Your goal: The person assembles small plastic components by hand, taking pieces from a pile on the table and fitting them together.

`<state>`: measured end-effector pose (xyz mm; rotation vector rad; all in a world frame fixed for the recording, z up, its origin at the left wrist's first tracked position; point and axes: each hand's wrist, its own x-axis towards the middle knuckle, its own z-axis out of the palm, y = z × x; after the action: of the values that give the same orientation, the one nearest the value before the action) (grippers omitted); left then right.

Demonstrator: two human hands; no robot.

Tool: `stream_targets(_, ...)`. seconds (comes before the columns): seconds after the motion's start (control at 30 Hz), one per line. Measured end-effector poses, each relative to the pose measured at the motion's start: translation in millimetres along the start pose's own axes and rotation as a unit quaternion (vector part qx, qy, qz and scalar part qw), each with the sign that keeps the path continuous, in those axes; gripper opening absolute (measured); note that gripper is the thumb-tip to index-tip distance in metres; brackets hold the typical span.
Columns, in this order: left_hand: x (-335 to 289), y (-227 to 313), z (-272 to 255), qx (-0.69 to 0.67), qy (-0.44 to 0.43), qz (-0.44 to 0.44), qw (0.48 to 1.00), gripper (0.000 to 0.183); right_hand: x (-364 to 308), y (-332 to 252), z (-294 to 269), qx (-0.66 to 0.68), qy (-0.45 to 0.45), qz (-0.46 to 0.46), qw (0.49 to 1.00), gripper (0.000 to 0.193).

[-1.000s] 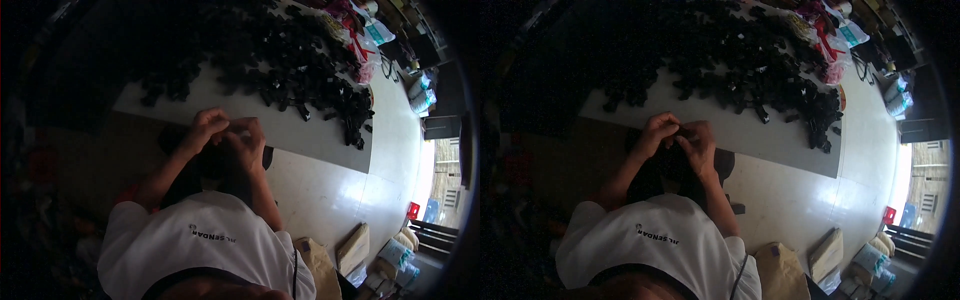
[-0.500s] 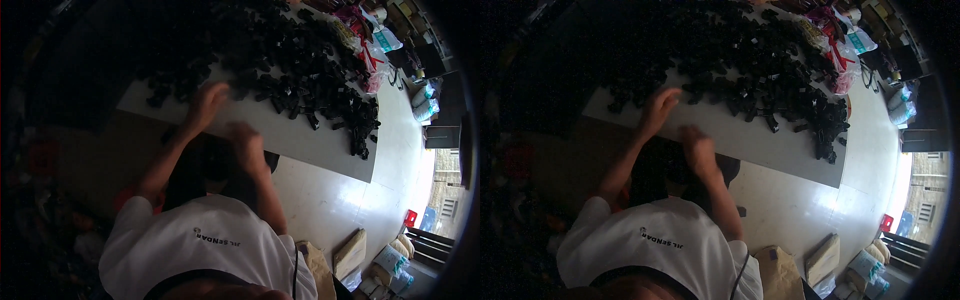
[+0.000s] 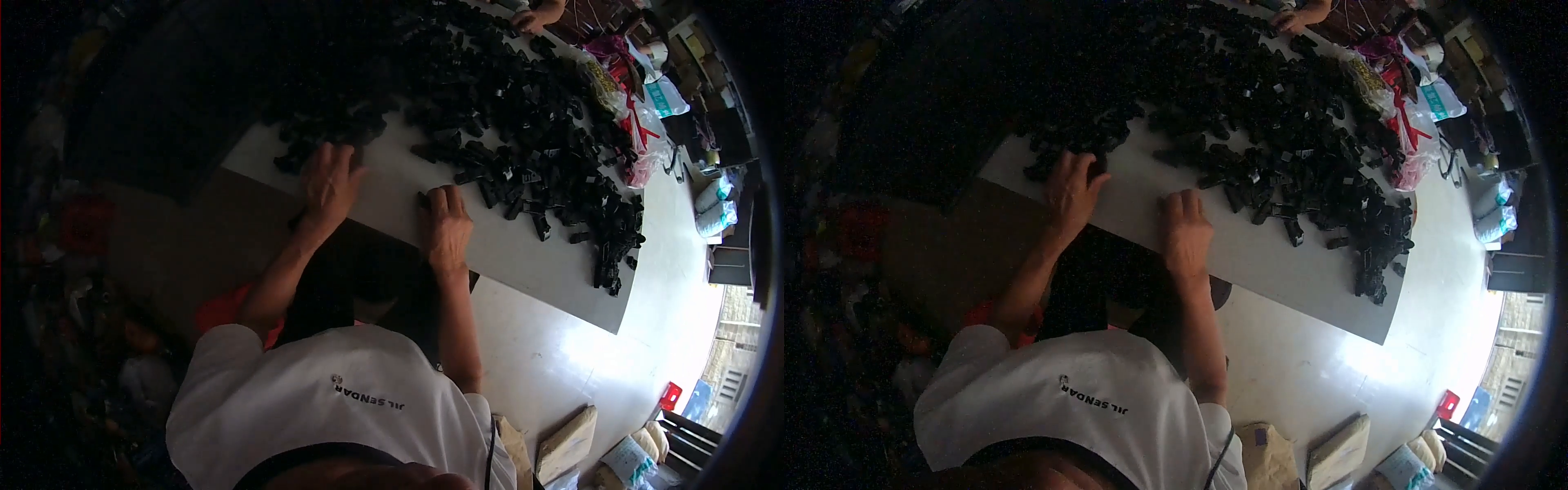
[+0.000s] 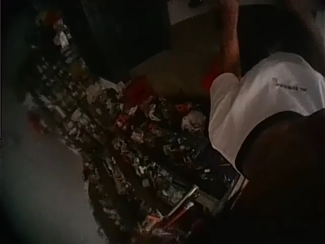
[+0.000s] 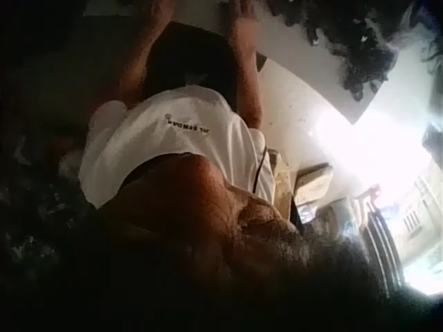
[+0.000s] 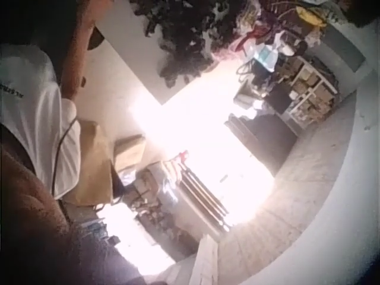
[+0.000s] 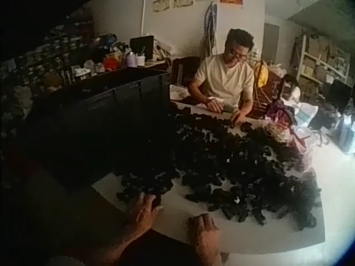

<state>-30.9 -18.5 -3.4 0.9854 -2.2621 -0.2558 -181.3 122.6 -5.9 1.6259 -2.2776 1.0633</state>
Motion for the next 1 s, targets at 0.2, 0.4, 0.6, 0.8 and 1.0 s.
stream_targets(0.2,-6.3,3.9,16.8,-0.006,0.029,0.089,0.996,0.034,-8.9,1.5,-1.1,0.090,-0.037,0.106,0.990,0.027)
stream_targets(0.4,-7.8,23.3,19.9,-0.229,-0.004,0.012,0.973,0.024,-1.9,3.8,-6.8,0.198,-0.008,0.174,0.965,0.030)
stream_targets(0.6,-21.1,31.8,23.2,-0.553,-0.232,-0.217,0.770,0.022,7.2,-6.0,-5.4,0.306,-0.008,0.107,0.946,0.027)
stream_targets(0.8,-18.8,32.7,12.4,-0.587,-0.288,-0.198,0.731,0.023,-3.5,-9.7,-10.9,0.375,-0.039,0.108,0.920,0.018)
stream_targets(1.0,-15.3,31.6,0.9,-0.626,-0.327,-0.172,0.686,0.025,-4.9,-7.0,-17.1,0.314,-0.066,0.034,0.947,0.018)
